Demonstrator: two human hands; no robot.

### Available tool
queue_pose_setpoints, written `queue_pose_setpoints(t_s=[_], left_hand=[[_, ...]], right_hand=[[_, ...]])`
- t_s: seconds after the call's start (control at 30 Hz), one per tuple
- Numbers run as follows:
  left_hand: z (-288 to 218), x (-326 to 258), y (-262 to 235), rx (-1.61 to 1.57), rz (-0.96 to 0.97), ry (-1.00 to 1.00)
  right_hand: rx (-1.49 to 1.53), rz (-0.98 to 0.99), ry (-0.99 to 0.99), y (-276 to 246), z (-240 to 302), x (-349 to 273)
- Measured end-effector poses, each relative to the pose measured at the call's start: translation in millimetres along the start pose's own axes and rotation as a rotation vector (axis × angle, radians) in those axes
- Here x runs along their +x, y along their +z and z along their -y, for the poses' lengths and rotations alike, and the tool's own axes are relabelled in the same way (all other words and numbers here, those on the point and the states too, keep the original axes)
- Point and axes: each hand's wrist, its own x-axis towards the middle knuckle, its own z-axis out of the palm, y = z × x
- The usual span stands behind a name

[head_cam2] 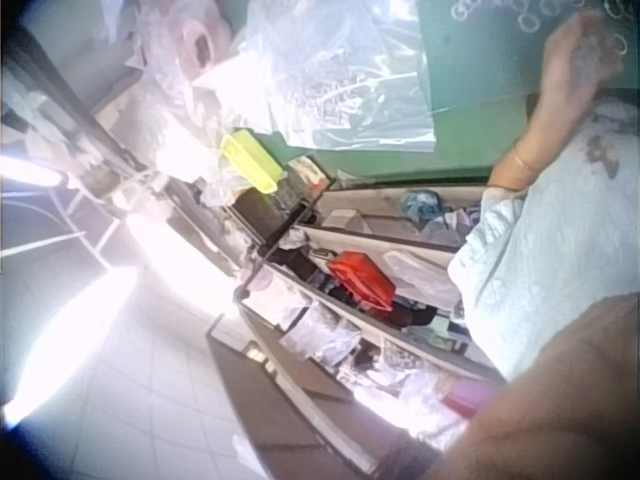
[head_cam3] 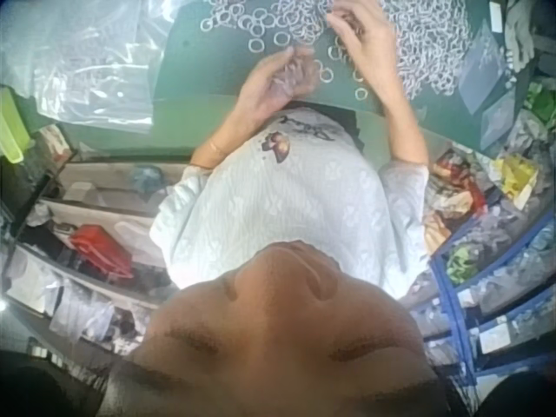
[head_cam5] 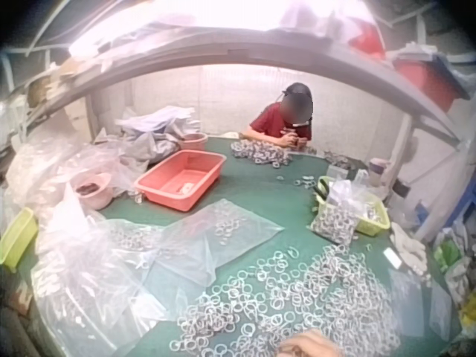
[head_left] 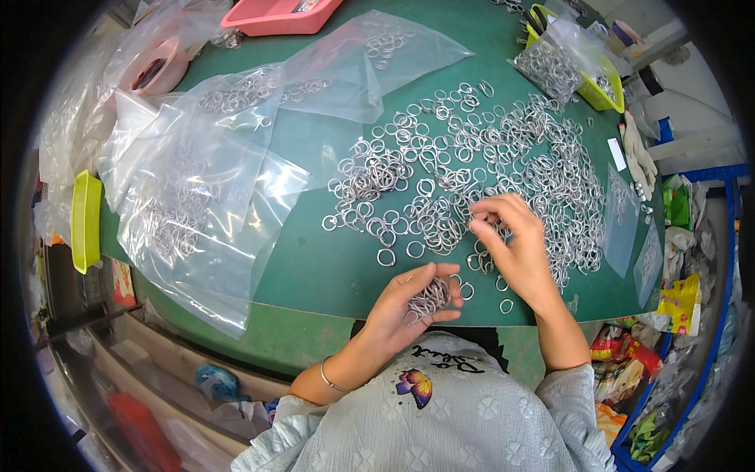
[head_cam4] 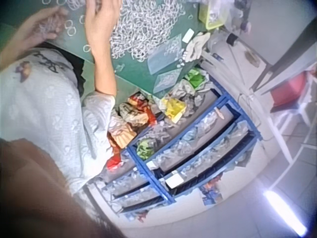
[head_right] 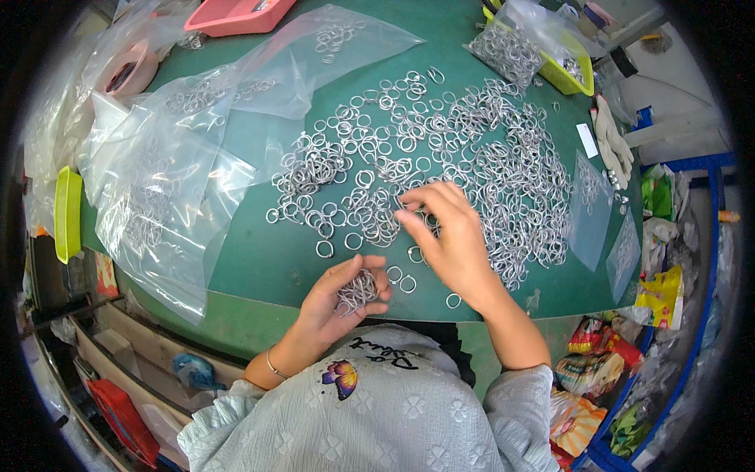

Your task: The person sorts through a large pile of silver-colored metal rings on a green table by hand, picking up individual rings and moving them into a pile in their left palm.

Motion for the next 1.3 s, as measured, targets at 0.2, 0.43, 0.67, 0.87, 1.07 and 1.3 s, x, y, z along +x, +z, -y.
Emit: queue_pose_setpoints(t_s=[0.2, 0.43, 0.67, 0.87, 1.07, 1.3], left_hand=[[9.4, 6.0, -29.0, -0.206, 0.218, -0.052], [-5.3, -0.7, 18.8, -0.120, -0.238, -0.006], [-0.2, -2.5, 10.7, -0.021, -0.048, -0.130], [5.8, -5.3, 2.6, -0.191, -0.024, -0.195], [-1.3, -0.1, -4.3, -0.257, 0.167, -0.090], [0.5, 2.1, -10.8, -0.077, 0.036, -0.043]], right_hand=[[-0.266, -0.017, -0.159, 14.0, -14.0, -5.2], [0.420, 0.410, 0.165, -2.3, 8.9, -7.9], [-0.262, 0.113, -0.315, 41.2, -19.7, 30.7], [0.191, 0.207, 0.047, 6.8, -5.3, 21.9], [-0.089, 0.034, -0.158, 0.4, -11.3, 3.8], [0.172, 0.396, -0.250, -5.1, 9.8, 8.3]])
